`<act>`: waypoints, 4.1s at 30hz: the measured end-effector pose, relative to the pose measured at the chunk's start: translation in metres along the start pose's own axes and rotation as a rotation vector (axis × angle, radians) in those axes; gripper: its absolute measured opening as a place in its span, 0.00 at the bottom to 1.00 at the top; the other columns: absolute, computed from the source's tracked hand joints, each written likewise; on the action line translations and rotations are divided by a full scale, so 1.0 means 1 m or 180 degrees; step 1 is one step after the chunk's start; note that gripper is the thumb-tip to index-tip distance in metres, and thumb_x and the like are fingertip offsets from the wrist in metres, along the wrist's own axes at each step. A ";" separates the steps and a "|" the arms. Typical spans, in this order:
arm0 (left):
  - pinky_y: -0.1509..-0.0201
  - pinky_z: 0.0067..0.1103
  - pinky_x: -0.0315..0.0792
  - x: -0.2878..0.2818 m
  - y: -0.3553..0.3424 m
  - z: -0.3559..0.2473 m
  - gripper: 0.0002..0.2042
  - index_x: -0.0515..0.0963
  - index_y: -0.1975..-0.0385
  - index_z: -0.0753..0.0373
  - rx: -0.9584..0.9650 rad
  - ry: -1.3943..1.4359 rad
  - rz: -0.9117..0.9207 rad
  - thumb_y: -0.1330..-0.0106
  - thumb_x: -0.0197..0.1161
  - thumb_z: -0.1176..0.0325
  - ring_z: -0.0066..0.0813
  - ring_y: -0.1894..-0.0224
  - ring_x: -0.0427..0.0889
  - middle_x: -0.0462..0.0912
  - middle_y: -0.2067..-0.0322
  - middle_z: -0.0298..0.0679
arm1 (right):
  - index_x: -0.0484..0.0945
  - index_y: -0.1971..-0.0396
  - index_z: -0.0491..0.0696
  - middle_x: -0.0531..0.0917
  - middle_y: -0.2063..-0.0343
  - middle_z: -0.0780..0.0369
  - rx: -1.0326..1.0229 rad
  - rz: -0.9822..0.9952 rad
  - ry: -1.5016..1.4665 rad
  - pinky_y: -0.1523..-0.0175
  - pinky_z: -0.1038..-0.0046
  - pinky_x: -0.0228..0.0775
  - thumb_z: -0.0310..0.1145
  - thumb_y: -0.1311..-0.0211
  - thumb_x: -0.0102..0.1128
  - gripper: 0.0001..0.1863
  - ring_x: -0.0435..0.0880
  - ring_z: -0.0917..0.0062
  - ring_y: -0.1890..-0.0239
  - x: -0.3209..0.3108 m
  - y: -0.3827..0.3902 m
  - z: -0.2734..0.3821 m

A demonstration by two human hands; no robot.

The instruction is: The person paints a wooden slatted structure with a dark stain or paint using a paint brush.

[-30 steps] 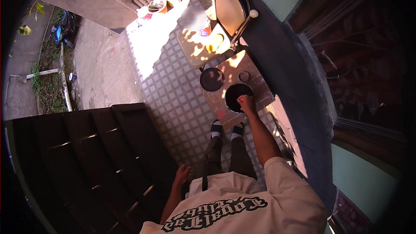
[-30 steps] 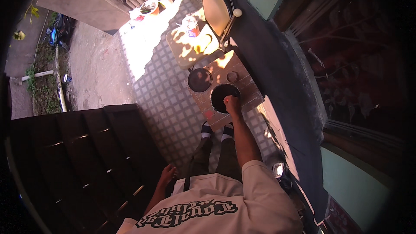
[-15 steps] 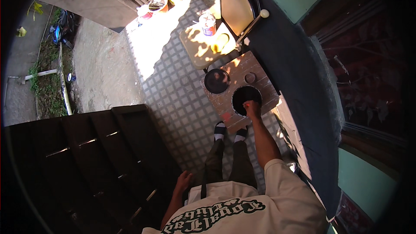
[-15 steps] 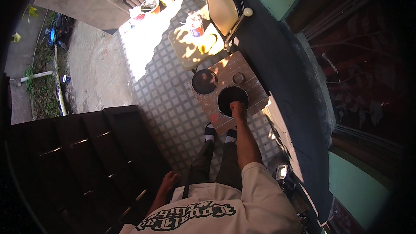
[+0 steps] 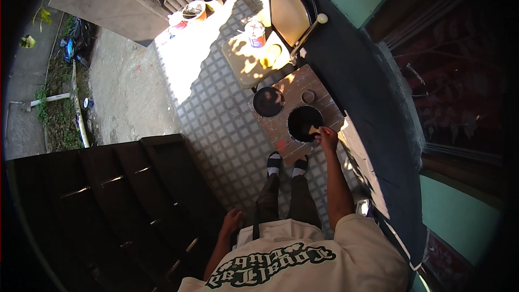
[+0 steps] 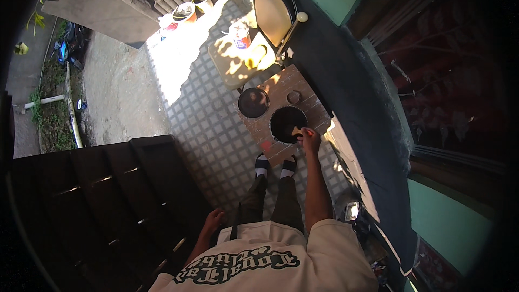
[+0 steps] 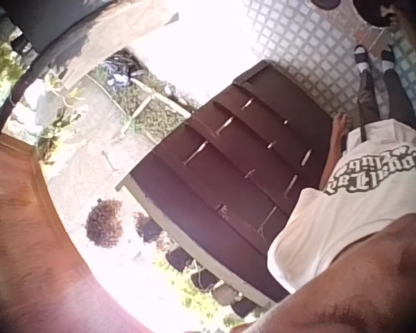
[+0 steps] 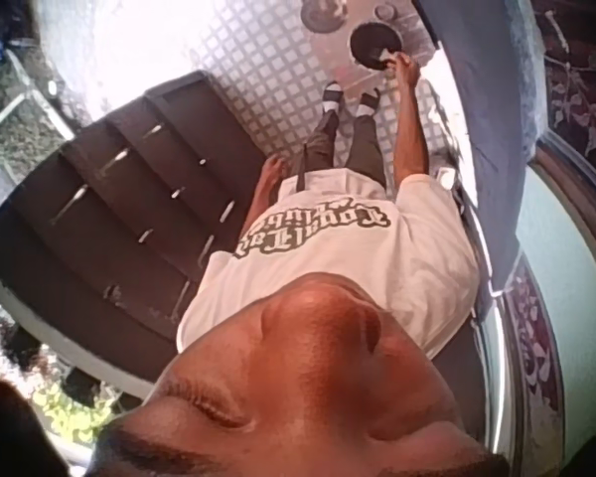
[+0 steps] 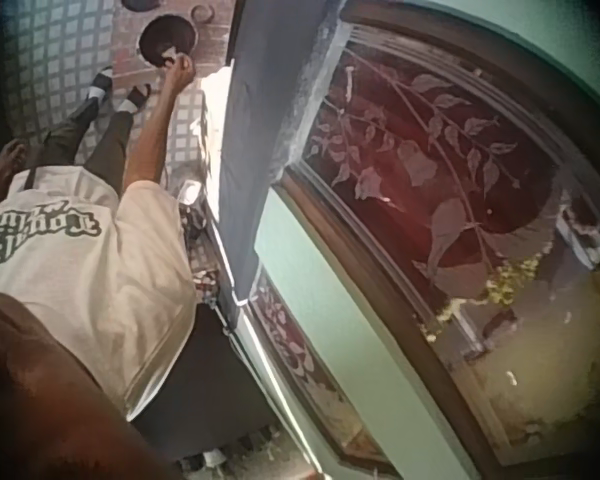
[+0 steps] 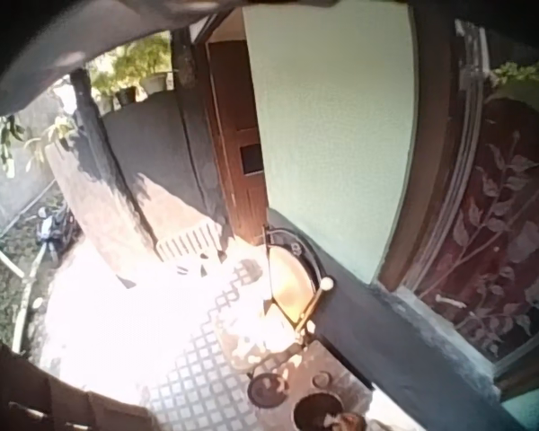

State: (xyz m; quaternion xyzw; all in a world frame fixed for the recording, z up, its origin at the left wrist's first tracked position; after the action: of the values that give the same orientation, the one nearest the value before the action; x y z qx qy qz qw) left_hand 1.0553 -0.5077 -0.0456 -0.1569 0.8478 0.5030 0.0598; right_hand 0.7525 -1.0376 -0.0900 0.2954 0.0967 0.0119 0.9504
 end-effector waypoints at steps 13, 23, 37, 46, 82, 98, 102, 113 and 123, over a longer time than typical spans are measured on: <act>0.64 0.22 0.73 -0.022 -0.014 -0.083 0.12 0.82 0.58 0.64 0.0534 0.0072 -0.0087 0.28 0.60 0.62 0.18 0.65 0.79 0.83 0.68 0.35 | 0.82 0.49 0.42 0.87 0.64 0.60 0.0218 -0.0504 -0.0771 0.69 0.77 0.82 0.39 0.29 0.63 0.17 0.89 0.74 0.69 -0.008 0.060 -0.013; 0.64 0.28 0.78 -0.031 -0.047 -0.051 0.13 0.80 0.52 0.66 0.0538 0.0405 0.0195 0.28 0.59 0.64 0.28 0.68 0.84 0.86 0.64 0.41 | 0.85 0.49 0.52 0.86 0.58 0.56 -0.1947 0.0548 0.2542 0.46 0.60 0.76 0.37 0.34 0.64 0.15 0.84 0.58 0.51 0.071 0.108 0.093; 0.62 0.25 0.75 -0.061 -0.026 -0.054 0.14 0.83 0.54 0.63 0.0551 0.0092 0.0027 0.32 0.66 0.60 0.21 0.65 0.79 0.84 0.66 0.35 | 0.84 0.51 0.48 0.87 0.56 0.53 -0.2009 -0.0383 0.2059 0.47 0.60 0.75 0.37 0.28 0.57 0.13 0.85 0.55 0.51 0.049 0.125 0.090; 0.61 0.25 0.75 -0.066 -0.032 -0.035 0.14 0.83 0.54 0.62 0.0631 0.0420 0.0306 0.36 0.69 0.63 0.22 0.65 0.79 0.85 0.66 0.34 | 0.84 0.54 0.47 0.87 0.60 0.52 -0.1806 -0.0677 0.1713 0.51 0.62 0.77 0.42 0.27 0.57 0.16 0.87 0.57 0.55 0.041 0.117 0.076; 0.64 0.27 0.78 0.133 0.106 0.102 0.12 0.81 0.54 0.64 0.0398 0.1426 -0.1120 0.34 0.57 0.69 0.28 0.66 0.85 0.87 0.65 0.40 | 0.74 0.47 0.44 0.81 0.50 0.57 0.0617 -0.0020 -0.2210 0.48 0.76 0.84 0.53 0.31 0.62 0.28 0.84 0.71 0.47 -0.031 0.060 -0.017; 0.62 0.24 0.78 0.322 0.266 0.241 0.09 0.80 0.57 0.63 -0.0297 0.3644 -0.2825 0.28 0.53 0.72 0.24 0.69 0.84 0.85 0.70 0.37 | 0.84 0.63 0.42 0.87 0.66 0.61 0.1037 0.4058 -0.2559 0.56 0.78 0.84 0.46 0.30 0.64 0.19 0.85 0.78 0.66 0.160 0.395 0.118; 0.62 0.24 0.78 0.382 0.319 0.279 0.09 0.80 0.59 0.64 -0.0475 0.4113 -0.3225 0.28 0.52 0.72 0.25 0.69 0.83 0.85 0.70 0.37 | 0.78 0.56 0.39 0.82 0.68 0.62 0.1514 0.5113 -0.2043 0.57 0.79 0.83 0.43 0.29 0.64 0.19 0.81 0.79 0.67 0.169 0.572 0.084; 0.65 0.26 0.78 0.569 0.421 0.407 0.10 0.80 0.61 0.65 -0.0641 0.5313 -0.4339 0.34 0.50 0.76 0.26 0.71 0.82 0.84 0.71 0.39 | 0.80 0.56 0.36 0.86 0.58 0.54 0.2702 0.6359 -0.0446 0.50 0.78 0.84 0.30 0.31 0.60 0.12 0.84 0.71 0.58 0.057 0.924 -0.110; 0.66 0.24 0.78 0.678 0.419 0.390 0.10 0.80 0.58 0.65 -0.0728 0.6591 -0.4938 0.32 0.51 0.75 0.24 0.74 0.82 0.84 0.70 0.39 | 0.78 0.56 0.47 0.85 0.55 0.58 0.2161 0.6686 0.0491 0.40 0.70 0.80 0.33 0.30 0.63 0.08 0.86 0.71 0.50 -0.025 1.059 -0.210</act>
State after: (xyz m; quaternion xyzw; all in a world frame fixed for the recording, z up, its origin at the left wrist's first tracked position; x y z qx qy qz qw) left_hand 0.2573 -0.1207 -0.0620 -0.9212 0.1409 0.0522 -0.3589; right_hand 0.7249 -0.0479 0.3422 0.4744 -0.1449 0.8038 0.3285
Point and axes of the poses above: each hand's wrist, its own y-axis away from the middle knuckle, its own x-axis out of the palm, z = x × y, the point moved 8 cm from there along -y, towards the middle knuckle
